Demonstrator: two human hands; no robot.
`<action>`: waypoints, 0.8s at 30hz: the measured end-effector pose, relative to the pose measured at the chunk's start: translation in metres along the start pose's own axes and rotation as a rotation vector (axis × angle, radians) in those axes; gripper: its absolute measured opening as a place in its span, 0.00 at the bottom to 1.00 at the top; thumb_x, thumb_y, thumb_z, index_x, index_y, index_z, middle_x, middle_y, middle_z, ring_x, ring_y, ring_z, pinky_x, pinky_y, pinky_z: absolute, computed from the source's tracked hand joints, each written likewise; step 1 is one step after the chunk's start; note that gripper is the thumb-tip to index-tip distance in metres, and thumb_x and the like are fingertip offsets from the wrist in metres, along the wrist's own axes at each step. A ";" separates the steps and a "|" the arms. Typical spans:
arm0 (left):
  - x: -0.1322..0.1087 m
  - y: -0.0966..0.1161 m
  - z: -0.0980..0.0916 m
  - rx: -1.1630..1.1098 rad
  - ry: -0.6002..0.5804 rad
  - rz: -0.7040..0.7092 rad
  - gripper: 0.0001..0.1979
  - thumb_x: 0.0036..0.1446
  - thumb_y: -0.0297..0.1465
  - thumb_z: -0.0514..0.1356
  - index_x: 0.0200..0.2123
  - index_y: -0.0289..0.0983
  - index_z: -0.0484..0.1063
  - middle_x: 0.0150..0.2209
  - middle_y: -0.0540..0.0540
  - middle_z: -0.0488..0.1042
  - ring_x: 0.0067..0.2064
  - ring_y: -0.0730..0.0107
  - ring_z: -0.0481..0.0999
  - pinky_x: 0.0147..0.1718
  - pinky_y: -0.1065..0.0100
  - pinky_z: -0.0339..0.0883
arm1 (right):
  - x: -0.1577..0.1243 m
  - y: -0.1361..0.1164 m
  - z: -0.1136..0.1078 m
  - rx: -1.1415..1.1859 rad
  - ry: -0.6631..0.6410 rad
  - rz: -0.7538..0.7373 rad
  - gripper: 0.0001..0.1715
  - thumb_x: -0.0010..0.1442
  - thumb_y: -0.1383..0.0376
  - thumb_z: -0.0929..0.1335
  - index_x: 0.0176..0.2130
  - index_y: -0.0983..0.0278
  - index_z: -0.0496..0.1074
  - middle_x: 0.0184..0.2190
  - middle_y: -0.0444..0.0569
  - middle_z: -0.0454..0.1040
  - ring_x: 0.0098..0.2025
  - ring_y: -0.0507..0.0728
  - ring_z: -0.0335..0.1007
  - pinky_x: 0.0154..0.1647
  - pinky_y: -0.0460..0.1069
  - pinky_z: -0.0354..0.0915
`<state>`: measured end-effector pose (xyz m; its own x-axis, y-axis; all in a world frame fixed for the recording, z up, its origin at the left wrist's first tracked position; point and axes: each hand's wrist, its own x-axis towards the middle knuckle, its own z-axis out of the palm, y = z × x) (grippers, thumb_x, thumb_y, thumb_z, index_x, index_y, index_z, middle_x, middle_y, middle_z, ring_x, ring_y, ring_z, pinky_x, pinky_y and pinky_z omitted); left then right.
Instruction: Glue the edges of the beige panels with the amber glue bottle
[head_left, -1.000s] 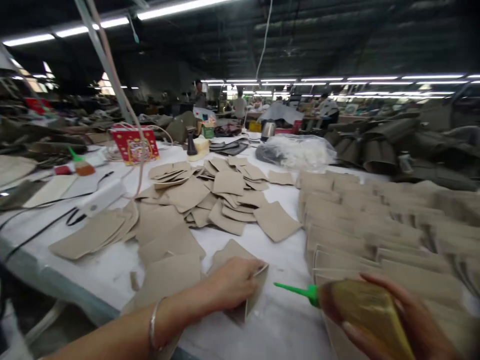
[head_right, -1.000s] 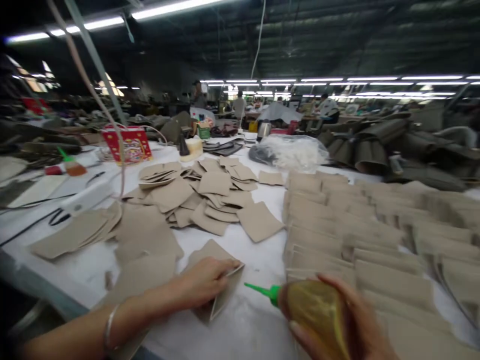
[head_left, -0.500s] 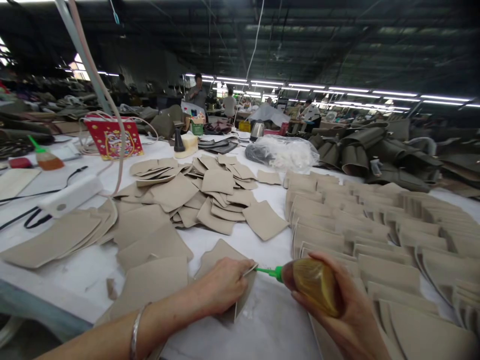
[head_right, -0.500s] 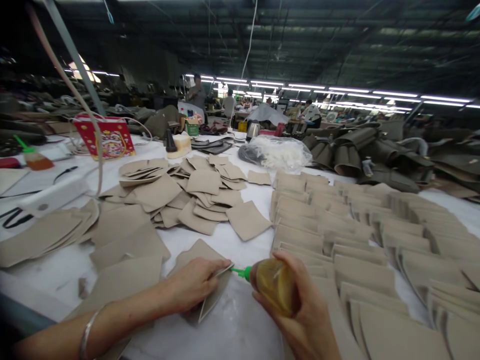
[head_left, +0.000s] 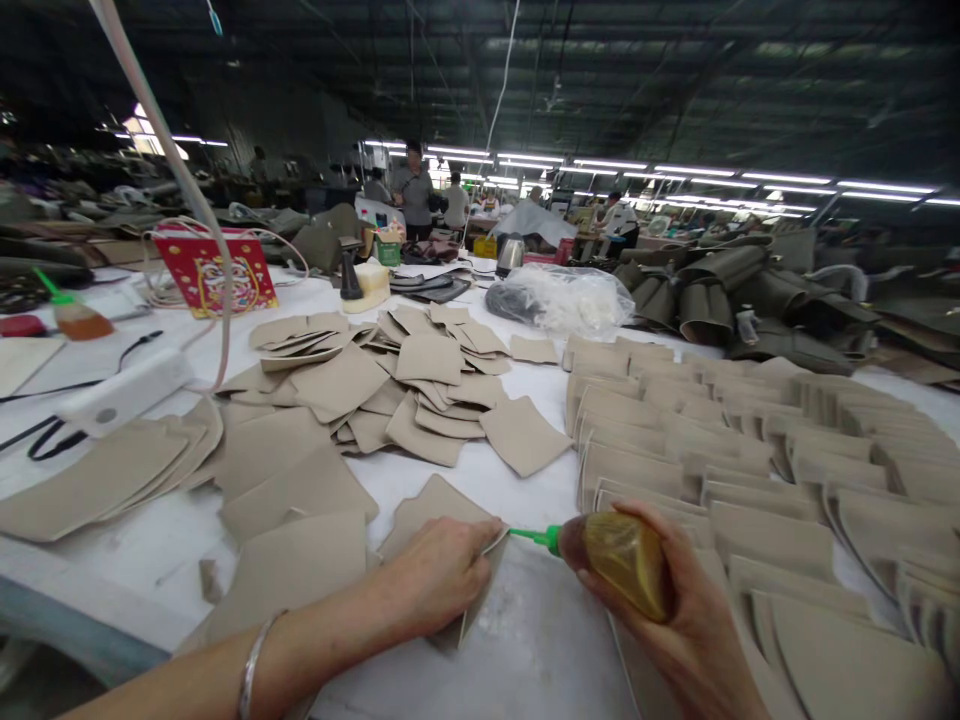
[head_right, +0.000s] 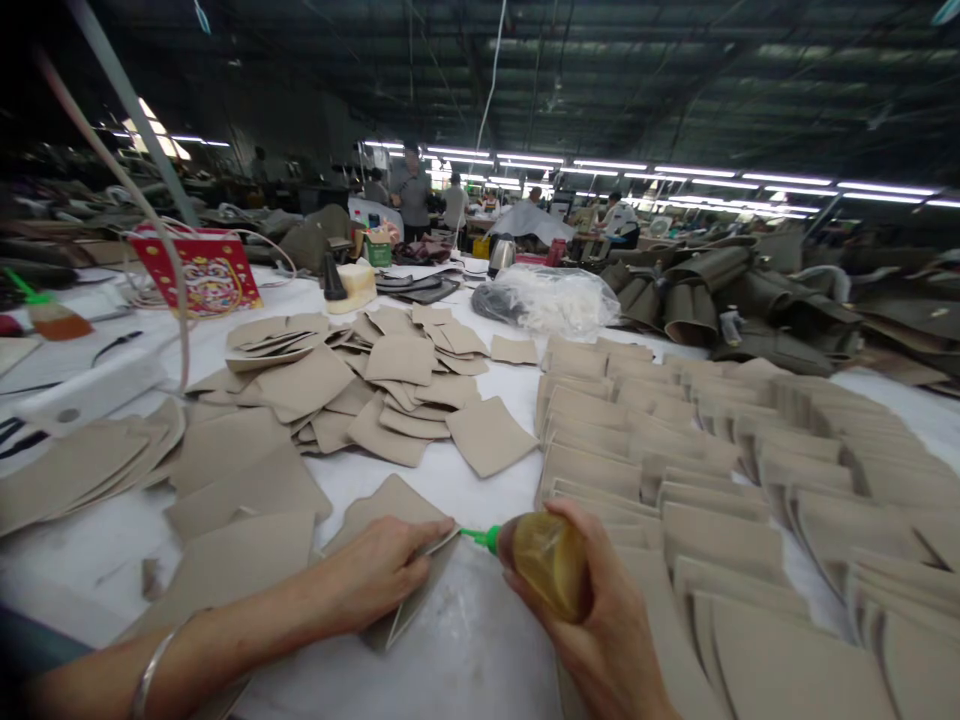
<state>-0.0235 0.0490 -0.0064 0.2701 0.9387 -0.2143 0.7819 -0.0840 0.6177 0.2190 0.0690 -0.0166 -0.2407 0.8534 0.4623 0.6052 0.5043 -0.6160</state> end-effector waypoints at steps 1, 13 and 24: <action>-0.001 0.001 0.000 0.004 0.000 -0.003 0.26 0.55 0.27 0.46 0.57 0.43 0.65 0.52 0.48 0.72 0.53 0.61 0.72 0.53 0.65 0.63 | 0.000 0.000 0.000 0.011 -0.005 0.009 0.26 0.57 0.54 0.70 0.52 0.55 0.61 0.46 0.44 0.70 0.43 0.55 0.70 0.42 0.45 0.67; -0.004 0.002 0.003 0.032 0.005 -0.025 0.25 0.57 0.28 0.46 0.58 0.43 0.63 0.51 0.47 0.73 0.53 0.61 0.71 0.53 0.65 0.62 | -0.004 0.006 -0.003 0.000 -0.003 0.011 0.27 0.56 0.54 0.70 0.52 0.56 0.62 0.44 0.45 0.72 0.41 0.57 0.72 0.39 0.46 0.69; -0.004 -0.004 0.006 0.034 0.017 0.029 0.26 0.58 0.28 0.44 0.59 0.45 0.61 0.57 0.48 0.68 0.56 0.61 0.68 0.57 0.62 0.60 | -0.011 0.008 0.004 0.075 0.040 0.096 0.28 0.55 0.53 0.71 0.52 0.56 0.63 0.45 0.44 0.70 0.42 0.57 0.70 0.41 0.47 0.68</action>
<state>-0.0241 0.0438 -0.0121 0.2833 0.9414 -0.1832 0.7926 -0.1223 0.5973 0.2235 0.0643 -0.0295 -0.1529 0.8931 0.4232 0.5651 0.4303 -0.7040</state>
